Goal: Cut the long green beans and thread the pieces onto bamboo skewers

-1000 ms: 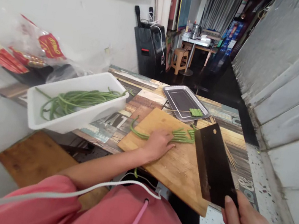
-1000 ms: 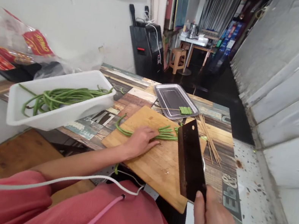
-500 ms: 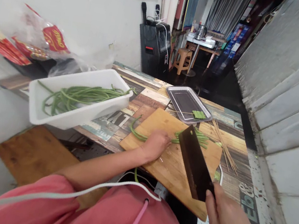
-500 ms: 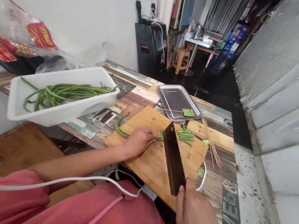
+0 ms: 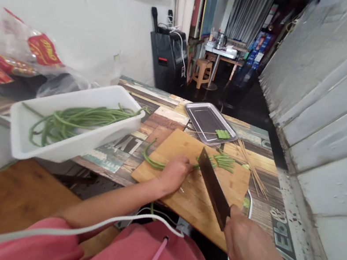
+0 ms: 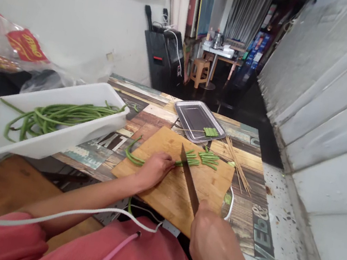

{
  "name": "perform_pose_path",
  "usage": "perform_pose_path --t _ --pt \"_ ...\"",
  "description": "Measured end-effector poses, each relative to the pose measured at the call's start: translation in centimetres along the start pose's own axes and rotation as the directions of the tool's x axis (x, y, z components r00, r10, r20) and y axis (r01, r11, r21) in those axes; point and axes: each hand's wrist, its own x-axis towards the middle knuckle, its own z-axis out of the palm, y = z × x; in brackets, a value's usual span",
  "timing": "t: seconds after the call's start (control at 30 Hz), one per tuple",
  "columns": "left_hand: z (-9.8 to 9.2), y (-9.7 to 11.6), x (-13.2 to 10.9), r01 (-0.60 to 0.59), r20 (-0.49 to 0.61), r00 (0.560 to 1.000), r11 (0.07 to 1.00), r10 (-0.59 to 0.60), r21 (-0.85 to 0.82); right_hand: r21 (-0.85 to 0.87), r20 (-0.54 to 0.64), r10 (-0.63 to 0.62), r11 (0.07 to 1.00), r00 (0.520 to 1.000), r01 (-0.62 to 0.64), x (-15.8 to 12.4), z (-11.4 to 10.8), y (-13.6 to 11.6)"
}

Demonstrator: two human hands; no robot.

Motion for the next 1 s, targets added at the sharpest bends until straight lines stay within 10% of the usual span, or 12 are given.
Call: perform_pose_path --t 0.2,0.6,1.0 --pt "0.0 -0.2 0.0 -0.033 0.009 0.999 0.999 0.033 0.019 0.056 0.109 -0.039 0.998 0.993 0.033 0.3 -2.2 -0.9" --pt "0.3 1.4 -2.3 -0.237 -0.012 0.971 0.97 0.238 0.059 0.15 -0.123 0.017 0.989 0.992 0.002 0.0 -0.4 0.7" --pt "1.4 5.0 3.4 -0.284 0.141 0.954 0.946 0.263 0.156 0.301 -0.37 0.3 0.934 0.879 -0.192 -4.4 1.9 5.6"
